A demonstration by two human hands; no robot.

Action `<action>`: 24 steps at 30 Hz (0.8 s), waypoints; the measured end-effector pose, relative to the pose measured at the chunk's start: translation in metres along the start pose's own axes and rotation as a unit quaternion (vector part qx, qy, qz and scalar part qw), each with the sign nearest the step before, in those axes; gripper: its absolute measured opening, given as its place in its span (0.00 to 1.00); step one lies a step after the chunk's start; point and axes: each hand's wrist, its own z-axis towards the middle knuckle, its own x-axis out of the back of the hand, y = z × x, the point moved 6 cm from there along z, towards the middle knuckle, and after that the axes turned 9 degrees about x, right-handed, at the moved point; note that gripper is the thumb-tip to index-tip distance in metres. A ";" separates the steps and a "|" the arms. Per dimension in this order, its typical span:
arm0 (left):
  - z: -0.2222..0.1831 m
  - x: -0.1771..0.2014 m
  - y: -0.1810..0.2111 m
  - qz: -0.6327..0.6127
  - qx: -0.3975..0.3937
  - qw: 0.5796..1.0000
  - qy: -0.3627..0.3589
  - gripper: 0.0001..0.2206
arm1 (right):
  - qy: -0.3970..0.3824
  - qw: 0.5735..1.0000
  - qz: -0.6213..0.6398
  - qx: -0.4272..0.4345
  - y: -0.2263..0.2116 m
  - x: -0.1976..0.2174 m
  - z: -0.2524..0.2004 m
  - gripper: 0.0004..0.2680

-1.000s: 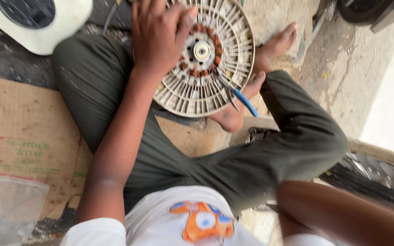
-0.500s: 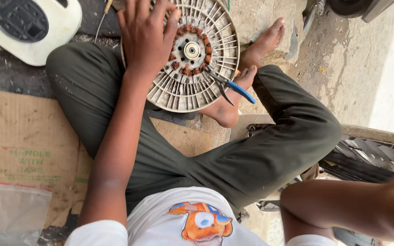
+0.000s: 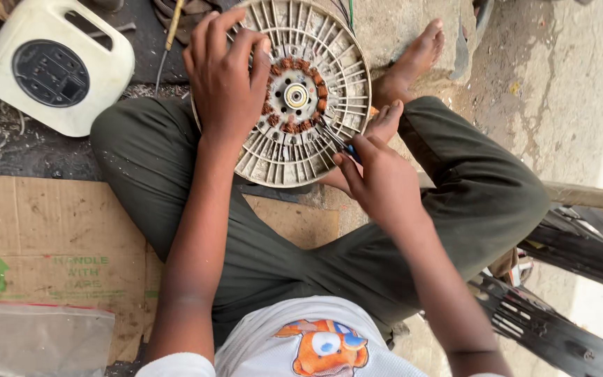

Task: The person sits on the floor and uses pliers to adjust and trim copper windings on a circular motor stator. They repeatedly reposition the stator and use the tool to manipulate the coils within the slots.

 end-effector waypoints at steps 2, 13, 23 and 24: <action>-0.005 -0.001 -0.001 -0.002 -0.004 1.000 -0.007 0.06 | -0.040 0.996 0.083 -0.004 0.007 -0.001 0.005 0.12; -0.002 -0.005 -0.005 0.006 0.010 1.000 -0.027 0.09 | -0.216 0.915 0.325 -0.102 0.045 -0.030 0.020 0.23; -0.003 -0.005 -0.007 0.003 0.028 0.999 -0.031 0.08 | -0.276 0.950 0.144 -0.033 0.034 -0.010 0.048 0.16; -0.003 -0.004 -0.007 -0.001 0.029 0.999 -0.029 0.08 | -0.283 0.946 0.151 -0.038 0.033 -0.011 0.048 0.15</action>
